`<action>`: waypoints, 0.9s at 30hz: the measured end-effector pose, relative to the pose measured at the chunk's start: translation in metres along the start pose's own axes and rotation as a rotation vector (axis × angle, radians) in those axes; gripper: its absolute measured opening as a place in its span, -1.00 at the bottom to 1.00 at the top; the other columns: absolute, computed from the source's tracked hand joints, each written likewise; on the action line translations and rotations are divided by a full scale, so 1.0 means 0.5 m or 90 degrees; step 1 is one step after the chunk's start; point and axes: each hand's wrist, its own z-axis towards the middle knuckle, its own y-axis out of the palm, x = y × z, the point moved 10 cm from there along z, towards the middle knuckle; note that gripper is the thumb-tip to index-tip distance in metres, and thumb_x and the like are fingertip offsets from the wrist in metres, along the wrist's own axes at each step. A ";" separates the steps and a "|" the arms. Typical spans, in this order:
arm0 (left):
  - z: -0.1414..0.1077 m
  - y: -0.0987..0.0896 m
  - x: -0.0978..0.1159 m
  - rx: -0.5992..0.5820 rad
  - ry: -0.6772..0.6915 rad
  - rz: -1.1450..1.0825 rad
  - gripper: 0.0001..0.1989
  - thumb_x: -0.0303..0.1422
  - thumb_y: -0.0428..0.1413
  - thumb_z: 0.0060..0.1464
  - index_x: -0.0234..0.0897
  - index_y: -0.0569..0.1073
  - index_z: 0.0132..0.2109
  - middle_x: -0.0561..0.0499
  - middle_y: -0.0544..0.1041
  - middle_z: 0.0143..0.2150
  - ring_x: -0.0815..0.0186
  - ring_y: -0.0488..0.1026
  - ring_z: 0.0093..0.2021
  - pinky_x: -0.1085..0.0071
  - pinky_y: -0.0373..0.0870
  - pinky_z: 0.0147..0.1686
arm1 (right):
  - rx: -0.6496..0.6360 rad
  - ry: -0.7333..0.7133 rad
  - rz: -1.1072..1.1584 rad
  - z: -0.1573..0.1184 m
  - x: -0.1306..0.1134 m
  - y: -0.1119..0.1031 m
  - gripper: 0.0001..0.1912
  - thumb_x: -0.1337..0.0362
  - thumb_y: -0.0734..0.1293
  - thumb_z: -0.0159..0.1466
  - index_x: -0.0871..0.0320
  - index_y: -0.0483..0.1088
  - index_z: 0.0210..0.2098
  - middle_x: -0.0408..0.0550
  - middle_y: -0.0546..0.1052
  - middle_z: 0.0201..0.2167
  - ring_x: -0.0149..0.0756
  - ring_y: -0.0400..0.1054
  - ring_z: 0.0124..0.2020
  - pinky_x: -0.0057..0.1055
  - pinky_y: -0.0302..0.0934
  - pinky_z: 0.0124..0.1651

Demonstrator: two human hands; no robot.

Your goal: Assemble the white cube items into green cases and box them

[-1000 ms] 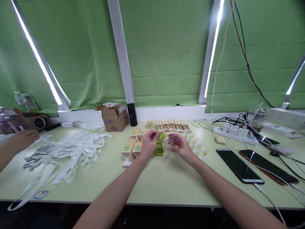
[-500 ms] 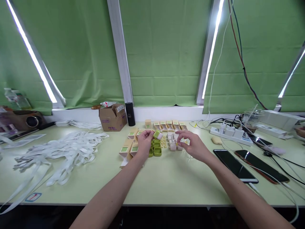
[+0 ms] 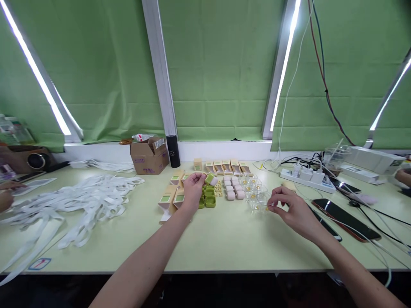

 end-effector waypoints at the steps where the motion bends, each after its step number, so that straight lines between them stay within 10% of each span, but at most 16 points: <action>1: 0.000 0.000 0.001 -0.001 0.000 -0.001 -0.53 -0.04 0.49 -0.16 -0.31 0.57 -0.29 -0.04 0.63 -0.29 0.28 0.55 -0.25 0.33 0.49 -0.14 | -0.010 0.017 -0.005 -0.009 0.011 -0.008 -0.83 0.18 0.37 0.31 0.00 0.58 -0.38 0.02 0.51 -0.18 -0.13 0.45 -0.23 -0.19 0.36 -0.17; 15: -0.003 -0.001 0.004 0.003 -0.006 0.000 -0.53 -0.03 0.50 -0.19 -0.29 0.58 -0.31 -0.05 0.63 -0.30 0.25 0.56 -0.25 0.30 0.52 -0.14 | -0.019 0.102 -0.111 -0.041 0.099 -0.001 -0.82 0.33 0.30 0.17 0.05 0.56 -0.32 0.00 0.51 -0.27 -0.18 0.47 -0.38 -0.24 0.31 -0.27; 21: -0.007 0.007 -0.011 -0.009 -0.048 -0.044 -0.57 -0.08 0.50 -0.19 -0.28 0.56 -0.33 -0.02 0.61 -0.33 0.28 0.56 -0.26 0.29 0.55 -0.16 | 0.157 0.002 -0.037 0.025 -0.031 -0.076 -0.83 0.30 0.31 0.26 0.01 0.50 -0.18 -0.02 0.49 -0.24 -0.19 0.39 -0.37 -0.18 0.32 -0.22; 27: -0.012 0.008 -0.029 -0.003 -0.113 -0.095 -0.71 -0.26 0.42 -0.26 -0.30 0.55 -0.39 -0.04 0.60 -0.36 0.28 0.54 -0.34 0.33 0.53 -0.28 | 0.111 -0.116 0.250 0.143 -0.174 0.075 -0.66 0.33 0.41 0.25 -0.06 0.51 0.02 0.01 0.56 0.00 -0.05 0.43 -0.12 -0.03 0.37 -0.03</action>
